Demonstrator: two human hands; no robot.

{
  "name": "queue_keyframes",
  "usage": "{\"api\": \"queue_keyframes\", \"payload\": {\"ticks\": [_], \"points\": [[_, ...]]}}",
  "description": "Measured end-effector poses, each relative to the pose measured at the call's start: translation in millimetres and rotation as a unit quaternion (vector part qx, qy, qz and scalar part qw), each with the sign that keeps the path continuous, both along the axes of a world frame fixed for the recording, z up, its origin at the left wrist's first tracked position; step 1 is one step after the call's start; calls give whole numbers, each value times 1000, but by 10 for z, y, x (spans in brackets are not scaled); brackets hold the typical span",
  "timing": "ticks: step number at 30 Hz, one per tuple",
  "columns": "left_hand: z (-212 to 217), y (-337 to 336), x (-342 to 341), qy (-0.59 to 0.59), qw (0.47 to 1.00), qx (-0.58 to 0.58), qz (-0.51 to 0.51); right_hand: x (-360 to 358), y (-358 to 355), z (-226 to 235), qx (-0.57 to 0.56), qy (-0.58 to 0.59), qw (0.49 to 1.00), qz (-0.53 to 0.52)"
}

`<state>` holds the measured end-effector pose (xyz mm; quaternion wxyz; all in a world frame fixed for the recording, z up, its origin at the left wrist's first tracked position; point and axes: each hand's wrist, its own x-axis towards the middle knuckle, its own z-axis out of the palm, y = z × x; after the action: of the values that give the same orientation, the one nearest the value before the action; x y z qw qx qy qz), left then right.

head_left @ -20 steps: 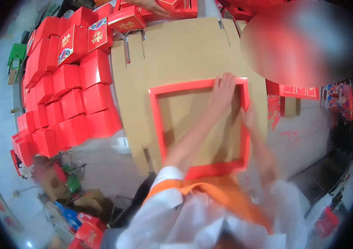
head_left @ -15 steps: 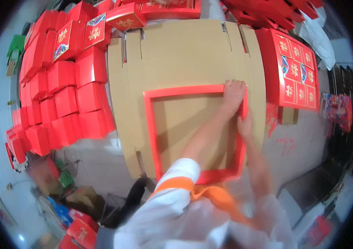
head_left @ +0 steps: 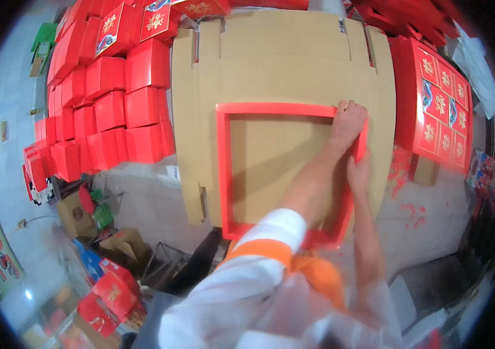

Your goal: The person folds cardboard components to assemble large red boxes and then places smaller red containers inside the finished assembly by hand.

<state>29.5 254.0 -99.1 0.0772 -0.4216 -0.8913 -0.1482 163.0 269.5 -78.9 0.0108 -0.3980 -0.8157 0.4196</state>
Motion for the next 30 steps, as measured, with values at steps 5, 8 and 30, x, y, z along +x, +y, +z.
{"api": "queue_keyframes", "payload": {"ticks": [5, 8, 30], "points": [[401, -1157, -78, -117, 986, 118, -12, 294, 28, 301, -149, 61, 987, -19], [704, -2586, -56, -231, 918, 259, 193, 1076, -9, 235, -216, 51, 974, -38], [1678, -2496, 50, -612, 548, 571, 0, 1417, 320, 1874, -188, 399, 850, -288]]}}
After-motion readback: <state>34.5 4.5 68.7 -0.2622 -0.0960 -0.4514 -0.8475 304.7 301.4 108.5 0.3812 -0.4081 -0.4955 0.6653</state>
